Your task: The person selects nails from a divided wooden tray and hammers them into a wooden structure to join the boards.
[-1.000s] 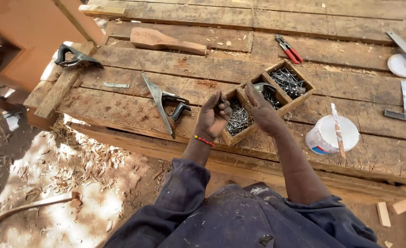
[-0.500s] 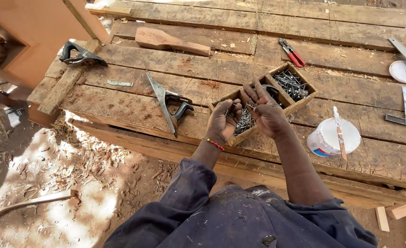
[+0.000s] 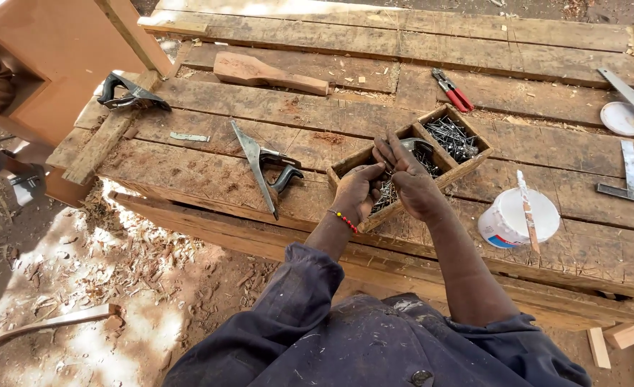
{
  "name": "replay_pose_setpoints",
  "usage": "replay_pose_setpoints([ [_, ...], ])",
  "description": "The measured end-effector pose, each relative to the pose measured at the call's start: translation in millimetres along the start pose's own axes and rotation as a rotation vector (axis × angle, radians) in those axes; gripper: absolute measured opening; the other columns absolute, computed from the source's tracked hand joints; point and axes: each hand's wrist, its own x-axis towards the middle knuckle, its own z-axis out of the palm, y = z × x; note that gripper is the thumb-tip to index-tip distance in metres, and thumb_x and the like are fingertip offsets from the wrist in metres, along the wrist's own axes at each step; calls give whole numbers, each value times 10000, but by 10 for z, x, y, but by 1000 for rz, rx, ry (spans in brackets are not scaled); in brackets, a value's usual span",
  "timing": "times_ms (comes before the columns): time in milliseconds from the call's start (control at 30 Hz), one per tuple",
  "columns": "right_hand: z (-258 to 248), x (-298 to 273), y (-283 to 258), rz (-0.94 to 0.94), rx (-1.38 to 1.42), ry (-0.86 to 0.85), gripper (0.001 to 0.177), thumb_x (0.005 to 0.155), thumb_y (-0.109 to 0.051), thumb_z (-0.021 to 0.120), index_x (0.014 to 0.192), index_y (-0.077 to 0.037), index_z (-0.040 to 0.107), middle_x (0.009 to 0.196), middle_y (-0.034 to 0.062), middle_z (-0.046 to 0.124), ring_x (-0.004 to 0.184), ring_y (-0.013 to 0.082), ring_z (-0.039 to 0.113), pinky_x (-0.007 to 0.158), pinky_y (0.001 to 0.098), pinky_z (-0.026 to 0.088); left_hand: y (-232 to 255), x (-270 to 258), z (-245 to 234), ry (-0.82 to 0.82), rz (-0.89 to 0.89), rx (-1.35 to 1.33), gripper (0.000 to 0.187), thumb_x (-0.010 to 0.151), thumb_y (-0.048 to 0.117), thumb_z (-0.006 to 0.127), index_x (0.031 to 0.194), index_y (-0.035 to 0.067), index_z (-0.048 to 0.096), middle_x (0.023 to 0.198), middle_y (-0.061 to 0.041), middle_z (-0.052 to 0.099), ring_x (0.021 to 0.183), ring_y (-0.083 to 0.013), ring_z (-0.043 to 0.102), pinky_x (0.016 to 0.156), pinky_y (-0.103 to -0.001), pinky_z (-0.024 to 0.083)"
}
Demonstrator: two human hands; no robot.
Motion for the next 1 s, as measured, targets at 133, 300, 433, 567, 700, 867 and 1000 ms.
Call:
replay_pose_setpoints([
  [133, 49, -48, -56, -18, -111, 5, 981, 728, 199, 298, 1658, -57, 121, 1681, 246, 230, 1559, 403, 157, 1227, 482, 269, 338, -526, 311, 58, 30, 48, 209, 877, 238, 802, 862, 135, 621, 742, -70, 682, 584, -52, 559, 500, -139, 419],
  [300, 81, -70, -61, -7, -93, 12, 965, 747, 185, 292, 1661, -69, 116, 1673, 254, 242, 1558, 376, 190, 1225, 465, 278, 411, -763, 421, 117, 93, 44, 270, 909, 274, 788, 840, 122, 576, 747, -93, 688, 573, -51, 550, 487, -137, 383],
  [433, 62, -48, -52, -8, -112, 7, 962, 756, 186, 296, 1663, -86, 122, 1676, 252, 234, 1560, 375, 169, 1223, 453, 290, 250, -661, 367, 103, 104, 18, 279, 941, 289, 768, 857, 123, 561, 768, -65, 672, 596, -46, 552, 510, -110, 384],
  [567, 95, -77, -72, -7, -141, -35, 977, 759, 185, 300, 1666, -102, 76, 1691, 262, 154, 1561, 402, 115, 1236, 500, 225, 243, -630, 314, 85, 94, 30, 256, 853, 211, 849, 810, 142, 607, 741, -31, 649, 584, -49, 540, 507, -122, 371],
  [700, 139, -86, -99, -6, -171, -27, 976, 754, 181, 280, 1667, -93, 71, 1688, 269, 173, 1556, 403, 120, 1239, 505, 222, 289, -727, 353, 80, 71, -70, 264, 934, 258, 783, 828, 131, 578, 794, -66, 671, 638, -60, 534, 541, -143, 365],
  [867, 134, -71, -76, -17, -227, -62, 979, 759, 185, 268, 1668, -119, 70, 1694, 255, 158, 1560, 404, 105, 1239, 521, 206, 125, -480, 240, 121, 51, -55, 217, 915, 219, 791, 867, 126, 601, 793, -47, 638, 651, -79, 565, 552, -129, 398],
  [1000, 137, -71, -60, -36, -258, -93, 956, 790, 193, 279, 1666, -131, 74, 1698, 251, 131, 1562, 410, 72, 1235, 524, 215, 119, -418, 158, 112, 28, -87, 193, 903, 174, 802, 872, 113, 622, 816, -60, 625, 694, -104, 583, 580, -155, 413],
])
